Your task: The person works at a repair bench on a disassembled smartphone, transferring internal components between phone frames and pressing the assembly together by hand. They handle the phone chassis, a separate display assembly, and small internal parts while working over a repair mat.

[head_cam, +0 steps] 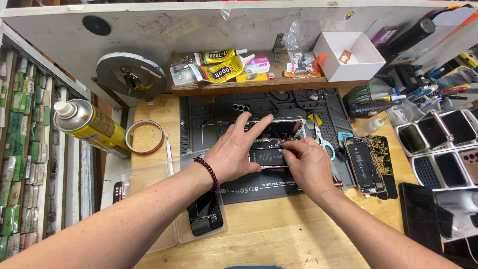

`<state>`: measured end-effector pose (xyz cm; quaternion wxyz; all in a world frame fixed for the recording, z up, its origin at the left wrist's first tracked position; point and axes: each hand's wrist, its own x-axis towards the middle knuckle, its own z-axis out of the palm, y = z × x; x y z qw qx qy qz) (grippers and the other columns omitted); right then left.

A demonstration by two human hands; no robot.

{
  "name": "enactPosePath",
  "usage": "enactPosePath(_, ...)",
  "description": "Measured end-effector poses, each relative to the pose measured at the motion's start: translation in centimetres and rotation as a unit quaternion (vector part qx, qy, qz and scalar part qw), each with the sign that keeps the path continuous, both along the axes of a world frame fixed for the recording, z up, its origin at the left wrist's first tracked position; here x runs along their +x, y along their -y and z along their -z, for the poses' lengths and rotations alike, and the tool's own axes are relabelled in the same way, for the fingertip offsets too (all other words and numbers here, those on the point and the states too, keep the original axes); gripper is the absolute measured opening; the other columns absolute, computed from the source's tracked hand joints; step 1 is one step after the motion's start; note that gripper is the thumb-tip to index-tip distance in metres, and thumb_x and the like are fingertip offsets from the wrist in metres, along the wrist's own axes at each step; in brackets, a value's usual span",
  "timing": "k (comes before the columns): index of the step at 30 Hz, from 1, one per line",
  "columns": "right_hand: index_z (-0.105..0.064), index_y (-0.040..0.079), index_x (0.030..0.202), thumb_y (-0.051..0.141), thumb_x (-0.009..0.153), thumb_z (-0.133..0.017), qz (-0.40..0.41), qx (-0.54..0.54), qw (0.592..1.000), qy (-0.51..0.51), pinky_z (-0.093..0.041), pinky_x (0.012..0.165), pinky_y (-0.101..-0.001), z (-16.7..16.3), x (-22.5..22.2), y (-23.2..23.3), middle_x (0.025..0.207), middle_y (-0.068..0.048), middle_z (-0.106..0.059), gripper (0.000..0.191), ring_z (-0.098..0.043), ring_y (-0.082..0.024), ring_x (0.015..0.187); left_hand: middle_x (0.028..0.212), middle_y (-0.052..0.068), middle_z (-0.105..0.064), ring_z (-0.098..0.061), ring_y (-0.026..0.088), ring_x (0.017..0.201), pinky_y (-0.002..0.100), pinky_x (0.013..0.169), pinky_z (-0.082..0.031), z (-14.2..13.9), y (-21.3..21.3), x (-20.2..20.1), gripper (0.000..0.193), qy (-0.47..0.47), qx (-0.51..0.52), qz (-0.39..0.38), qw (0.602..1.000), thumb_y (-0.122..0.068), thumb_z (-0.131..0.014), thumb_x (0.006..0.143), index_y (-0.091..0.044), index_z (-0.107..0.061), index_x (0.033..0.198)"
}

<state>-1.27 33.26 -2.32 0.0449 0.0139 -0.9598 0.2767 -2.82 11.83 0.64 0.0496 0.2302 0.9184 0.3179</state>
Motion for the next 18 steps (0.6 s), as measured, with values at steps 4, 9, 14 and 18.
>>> enactPosePath(4, -0.080, 0.013, 0.101, 0.020, 0.085, -0.075, 0.012, -0.036, 0.999, 0.006, -0.055, 0.075, -0.0368, 0.1, -0.1, 0.0, 0.090, -0.007, -0.069, 0.019, -0.070, -0.024, 0.080, 0.155, 0.028, -0.026, -0.041, 0.048, 0.138, 0.048, 0.110, -0.043, 0.0, 0.0, 0.0, 0.120, -0.003, 0.000, -0.001, 1.000, -0.019, -0.097, 0.059, -0.030, -0.026, 0.155)
enactPosePath(9, -0.080, 0.008, 0.100, 0.019, 0.086, -0.075, -0.033, 0.020, 0.996, -0.079, -0.054, 0.076, -0.0390, -0.1, 0.8, 0.1, 0.089, -0.009, -0.067, 0.018, -0.067, -0.026, 0.082, 0.155, 0.028, -0.026, -0.040, 0.048, 0.138, 0.047, 0.110, -0.043, 0.0, 0.0, 0.0, 0.120, -0.003, 0.002, -0.002, 1.000, -0.020, -0.097, 0.059, -0.030, -0.026, 0.155)
enactPosePath(14, -0.079, 0.009, 0.105, 0.021, 0.089, -0.073, -0.086, 0.098, 0.985, -0.110, -0.054, 0.073, -0.0417, -0.7, 2.0, 0.4, 0.090, -0.009, -0.064, 0.021, -0.065, -0.027, 0.086, 0.155, 0.028, -0.026, -0.040, 0.048, 0.138, 0.048, 0.110, -0.043, 0.1, -0.1, 0.1, 0.121, -0.002, 0.002, -0.003, 1.000, -0.021, -0.098, 0.059, -0.030, -0.026, 0.155)
enactPosePath(18, -0.079, 0.010, 0.105, 0.022, 0.088, -0.072, -0.089, 0.140, 0.979, -0.122, -0.054, 0.071, -0.0419, -1.0, 2.0, 0.9, 0.089, -0.008, -0.065, 0.022, -0.065, -0.027, 0.087, 0.155, 0.028, -0.026, -0.041, 0.047, 0.138, 0.047, 0.110, -0.043, 0.0, -0.1, 0.1, 0.120, -0.003, -0.003, -0.004, 1.000, -0.020, -0.098, 0.059, -0.030, -0.026, 0.155)
